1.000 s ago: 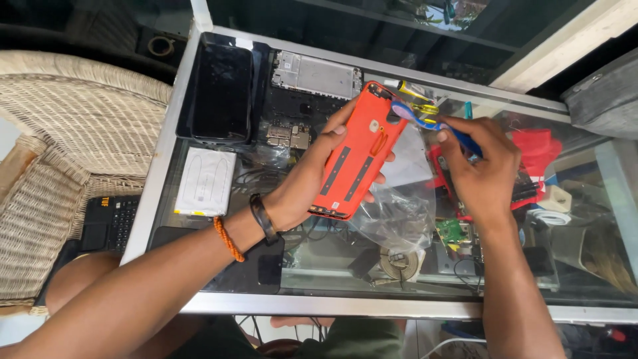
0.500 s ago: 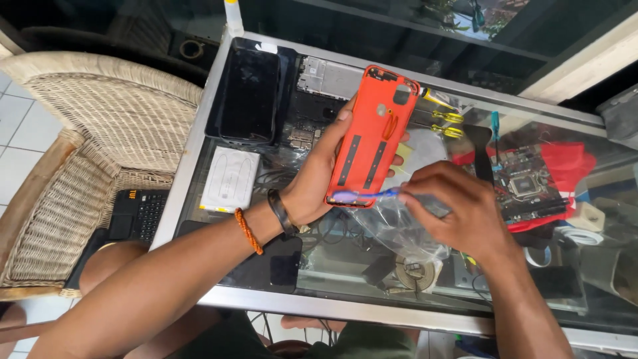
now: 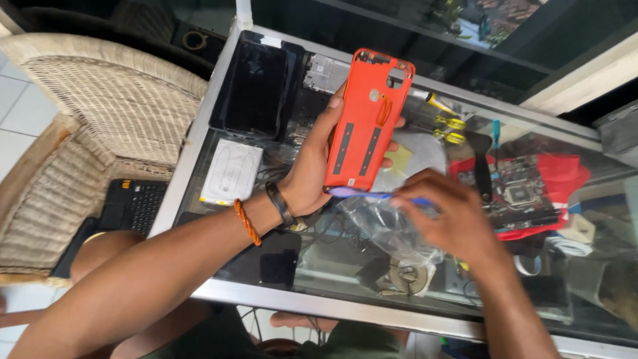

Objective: Cleaning disassembled smartphone components including the internal frame and back cover using a toothbrush.

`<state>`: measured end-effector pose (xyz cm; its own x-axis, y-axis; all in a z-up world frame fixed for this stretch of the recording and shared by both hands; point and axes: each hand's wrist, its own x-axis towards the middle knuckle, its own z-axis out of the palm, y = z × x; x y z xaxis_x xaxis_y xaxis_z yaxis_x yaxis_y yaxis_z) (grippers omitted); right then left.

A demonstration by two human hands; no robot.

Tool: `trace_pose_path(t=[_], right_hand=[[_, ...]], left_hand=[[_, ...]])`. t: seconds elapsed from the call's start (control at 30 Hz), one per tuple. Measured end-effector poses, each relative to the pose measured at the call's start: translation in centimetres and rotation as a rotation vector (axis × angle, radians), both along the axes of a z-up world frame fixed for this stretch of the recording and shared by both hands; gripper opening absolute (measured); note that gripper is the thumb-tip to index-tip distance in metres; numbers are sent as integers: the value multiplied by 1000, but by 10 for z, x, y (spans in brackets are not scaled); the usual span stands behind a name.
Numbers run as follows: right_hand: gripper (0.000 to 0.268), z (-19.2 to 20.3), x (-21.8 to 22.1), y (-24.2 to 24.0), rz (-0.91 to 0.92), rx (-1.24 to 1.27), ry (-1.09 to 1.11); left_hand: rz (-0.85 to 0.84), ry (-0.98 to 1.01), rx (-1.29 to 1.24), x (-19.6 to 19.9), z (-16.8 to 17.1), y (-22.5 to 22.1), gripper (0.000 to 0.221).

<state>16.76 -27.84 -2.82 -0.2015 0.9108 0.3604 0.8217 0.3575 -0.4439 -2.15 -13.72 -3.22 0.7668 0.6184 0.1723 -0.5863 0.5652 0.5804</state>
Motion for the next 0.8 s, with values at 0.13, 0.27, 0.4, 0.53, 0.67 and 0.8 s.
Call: trace_pose_path(t=[0.13,0.27,0.4,0.53,0.67,0.8], right_hand=[[13,15,2,-1,-82,-157,67],[10,11,10,-3,-97,-103,41],[12,22,-15,2,-76,-170,71],[8,23,14,-6,-213,-166,36],[5,22,-2,-2,-121,-127,32],[10,28,16,-6,-170,-150,9]], left_hand=[[8,41,4,0,3,-1,73],[16,-1,4,1,-3,-3,69],[-26,11,-54,1,0,-4,68],[-69,-11,-80,2,-1,-5,80],[-27,52,-51,1,-1,-3,76],[-48,61,-77,1,0,-6,83]])
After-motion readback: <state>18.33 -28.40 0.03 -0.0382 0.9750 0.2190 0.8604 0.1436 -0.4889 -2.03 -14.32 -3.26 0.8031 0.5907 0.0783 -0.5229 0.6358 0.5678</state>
